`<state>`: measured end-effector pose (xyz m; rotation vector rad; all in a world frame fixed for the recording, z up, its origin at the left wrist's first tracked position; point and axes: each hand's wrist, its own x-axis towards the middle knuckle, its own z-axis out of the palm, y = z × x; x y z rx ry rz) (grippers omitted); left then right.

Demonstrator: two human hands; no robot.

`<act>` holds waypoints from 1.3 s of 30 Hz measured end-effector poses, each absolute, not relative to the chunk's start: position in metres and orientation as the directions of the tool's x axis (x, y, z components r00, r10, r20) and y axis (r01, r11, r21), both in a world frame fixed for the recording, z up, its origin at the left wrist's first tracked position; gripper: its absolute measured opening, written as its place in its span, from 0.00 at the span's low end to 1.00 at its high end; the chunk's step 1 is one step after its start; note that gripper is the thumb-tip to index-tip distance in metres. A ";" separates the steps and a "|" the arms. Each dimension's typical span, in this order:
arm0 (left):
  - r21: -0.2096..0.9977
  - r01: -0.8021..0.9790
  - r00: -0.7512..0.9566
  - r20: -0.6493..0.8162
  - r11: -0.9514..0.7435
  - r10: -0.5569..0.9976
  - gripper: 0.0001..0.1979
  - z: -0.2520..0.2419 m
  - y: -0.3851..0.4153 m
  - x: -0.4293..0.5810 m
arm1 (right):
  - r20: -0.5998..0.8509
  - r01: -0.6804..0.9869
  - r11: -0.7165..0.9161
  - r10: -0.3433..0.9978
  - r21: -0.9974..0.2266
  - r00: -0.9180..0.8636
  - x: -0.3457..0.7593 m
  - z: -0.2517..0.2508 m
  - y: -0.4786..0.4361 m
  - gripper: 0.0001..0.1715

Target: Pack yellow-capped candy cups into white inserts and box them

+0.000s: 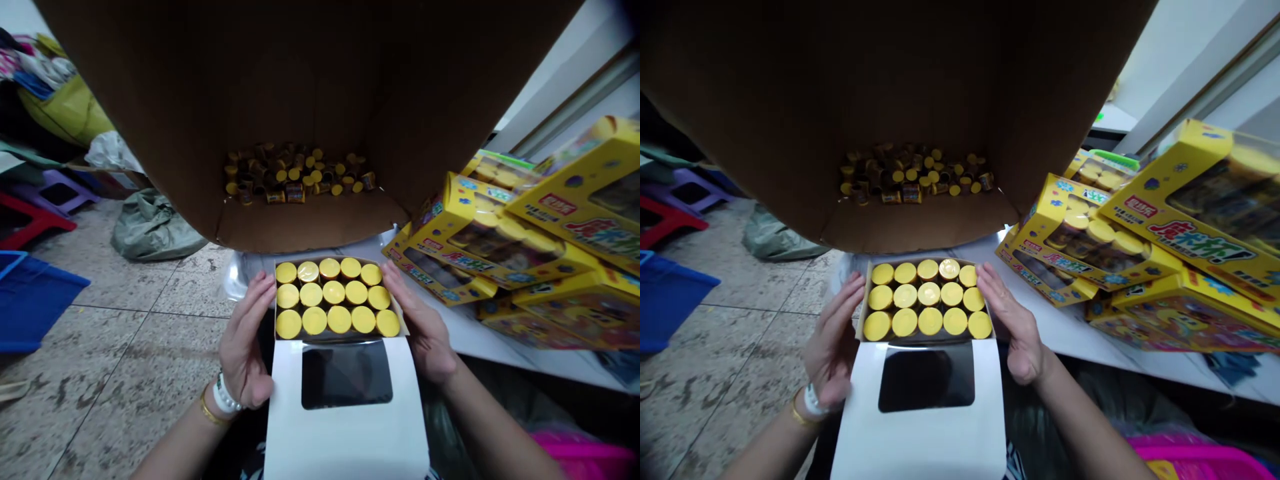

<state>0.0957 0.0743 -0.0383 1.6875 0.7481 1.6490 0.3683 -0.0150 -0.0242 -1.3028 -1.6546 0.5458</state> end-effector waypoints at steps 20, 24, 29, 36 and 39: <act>0.333 -0.026 0.667 0.708 -0.943 0.232 0.44 -0.014 0.122 0.059 | 0.425 0.555 0.646 0.763 -0.524 -0.487 0.411 0.004 0.008 0.56; 0.227 0.007 0.632 0.754 -0.974 0.180 0.26 -0.019 0.117 0.057 | 0.523 0.599 0.683 0.720 -0.417 -0.456 0.403 -0.003 0.009 0.50; 0.157 0.100 0.647 0.740 -0.982 0.184 0.12 -0.012 0.107 0.053 | 0.518 0.685 0.648 0.733 -0.333 -0.441 0.399 0.007 0.008 0.44; 0.725 0.258 0.316 0.562 -0.639 0.765 0.06 0.005 0.088 0.086 | 0.518 0.607 0.467 0.849 -0.643 -0.104 0.377 0.005 0.006 0.18; 0.852 0.270 0.225 0.397 -0.448 0.890 0.27 0.011 0.088 0.094 | 0.431 0.481 0.322 0.893 -0.816 0.132 0.365 0.002 0.005 0.33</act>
